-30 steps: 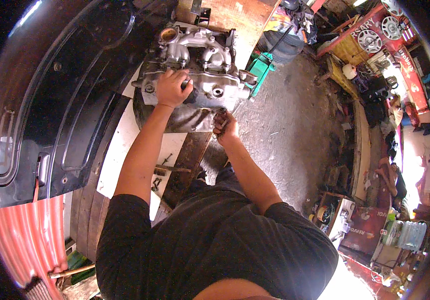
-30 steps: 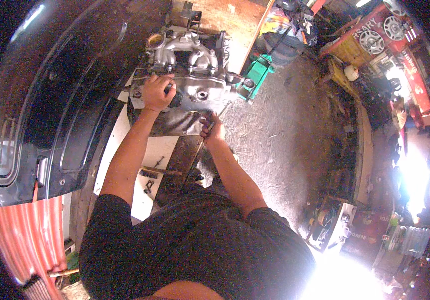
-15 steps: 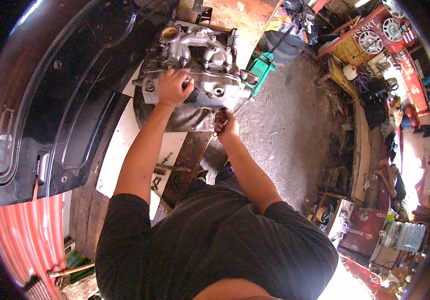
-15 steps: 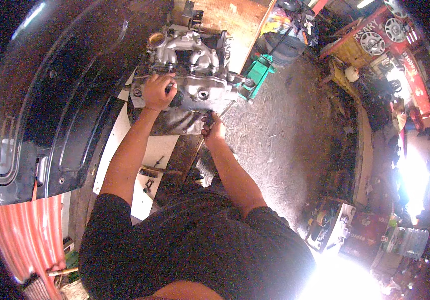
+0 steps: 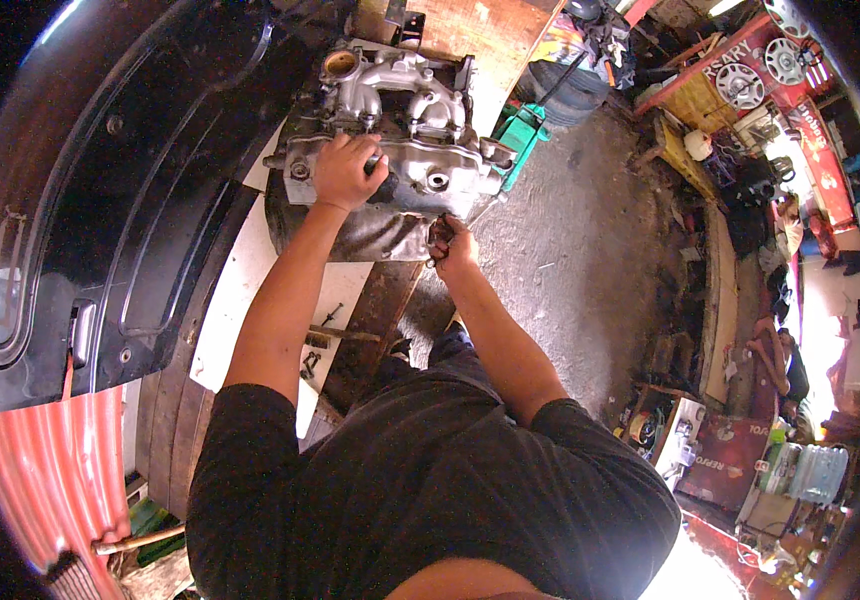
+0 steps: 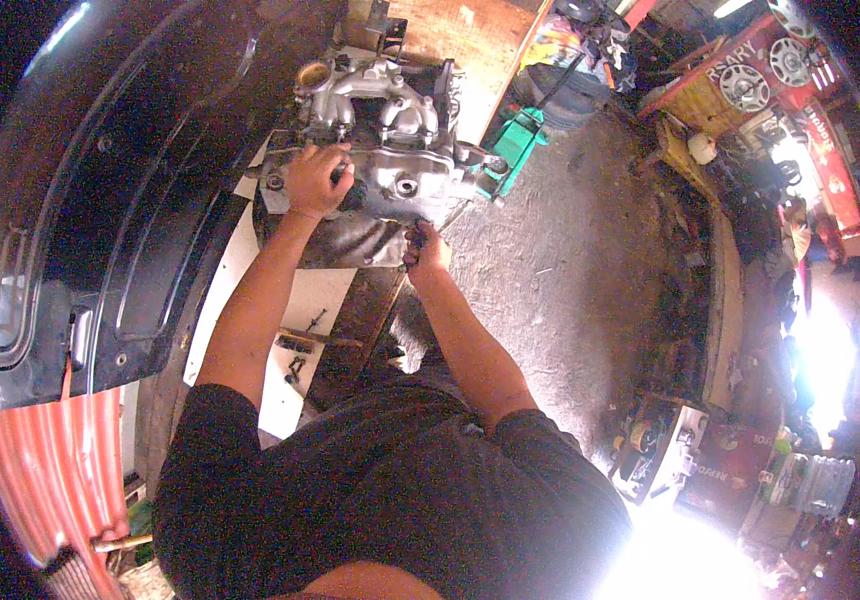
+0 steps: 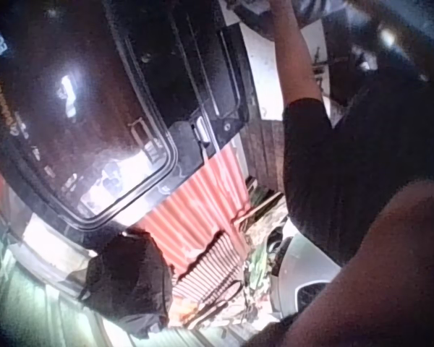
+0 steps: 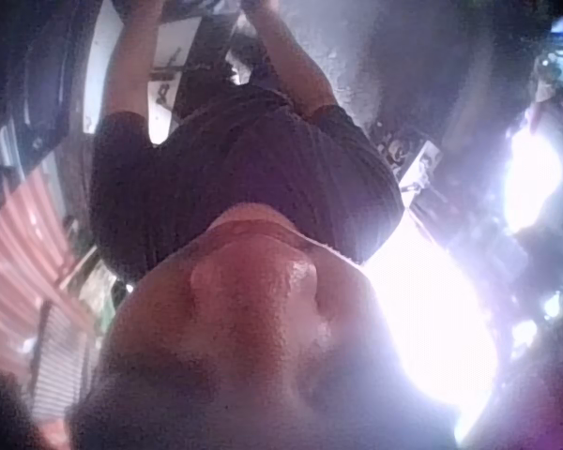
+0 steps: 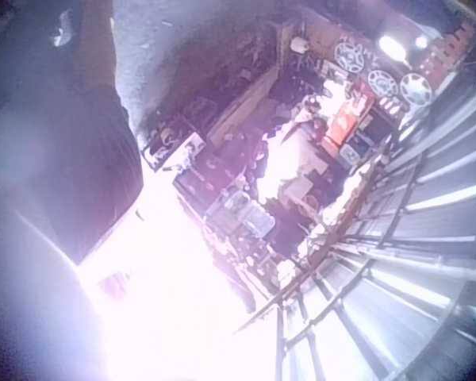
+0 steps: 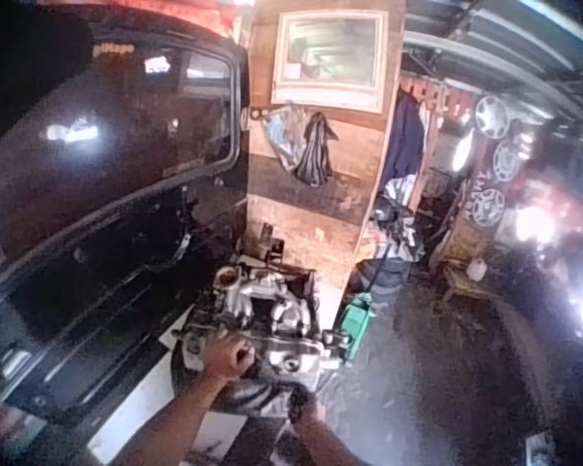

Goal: The person uses a wrench to loosen and remove bolts from a car engine block resting on a workbench. They repeatedly turn the wrench on different bolts and remove them by hand, placing them aside.

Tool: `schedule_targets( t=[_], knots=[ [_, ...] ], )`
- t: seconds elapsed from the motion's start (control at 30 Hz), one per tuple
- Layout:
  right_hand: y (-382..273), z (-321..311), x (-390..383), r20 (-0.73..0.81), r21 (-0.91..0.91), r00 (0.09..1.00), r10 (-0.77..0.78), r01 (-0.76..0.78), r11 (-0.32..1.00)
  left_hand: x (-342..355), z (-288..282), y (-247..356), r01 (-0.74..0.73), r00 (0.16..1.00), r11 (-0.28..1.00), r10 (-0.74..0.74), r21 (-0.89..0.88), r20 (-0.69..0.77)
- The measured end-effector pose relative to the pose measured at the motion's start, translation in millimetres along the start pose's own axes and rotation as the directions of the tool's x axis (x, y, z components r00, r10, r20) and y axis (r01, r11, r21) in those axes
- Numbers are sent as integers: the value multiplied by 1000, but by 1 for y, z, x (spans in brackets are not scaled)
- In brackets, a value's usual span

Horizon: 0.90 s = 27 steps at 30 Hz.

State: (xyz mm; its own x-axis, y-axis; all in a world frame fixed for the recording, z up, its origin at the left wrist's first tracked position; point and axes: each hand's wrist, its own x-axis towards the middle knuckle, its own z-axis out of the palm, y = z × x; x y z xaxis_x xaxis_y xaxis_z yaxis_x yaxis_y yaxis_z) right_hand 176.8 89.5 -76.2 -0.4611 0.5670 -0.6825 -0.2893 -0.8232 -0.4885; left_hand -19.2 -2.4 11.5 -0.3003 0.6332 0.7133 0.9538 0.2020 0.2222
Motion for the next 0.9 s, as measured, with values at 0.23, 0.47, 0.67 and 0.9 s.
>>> schedule_targets(
  t=[0.23,0.47,0.67,0.9],
  knots=[
    [-1,3,-25,-74,-199,993,-93,77,977,0,-1,0,-13,1000,1000,13,3,-15],
    [-2,-15,-7,90,-119,996,4,6,993,2,1,2,-14,999,1000,14,6,-31],
    [-6,10,-28,-36,-134,999,18,-22,991,1,-1,2,0,1000,1000,0,19,-25],
    [5,6,-29,-128,-175,992,-19,-4,985,-2,-7,12,-8,999,999,9,38,-32]
  ],
)
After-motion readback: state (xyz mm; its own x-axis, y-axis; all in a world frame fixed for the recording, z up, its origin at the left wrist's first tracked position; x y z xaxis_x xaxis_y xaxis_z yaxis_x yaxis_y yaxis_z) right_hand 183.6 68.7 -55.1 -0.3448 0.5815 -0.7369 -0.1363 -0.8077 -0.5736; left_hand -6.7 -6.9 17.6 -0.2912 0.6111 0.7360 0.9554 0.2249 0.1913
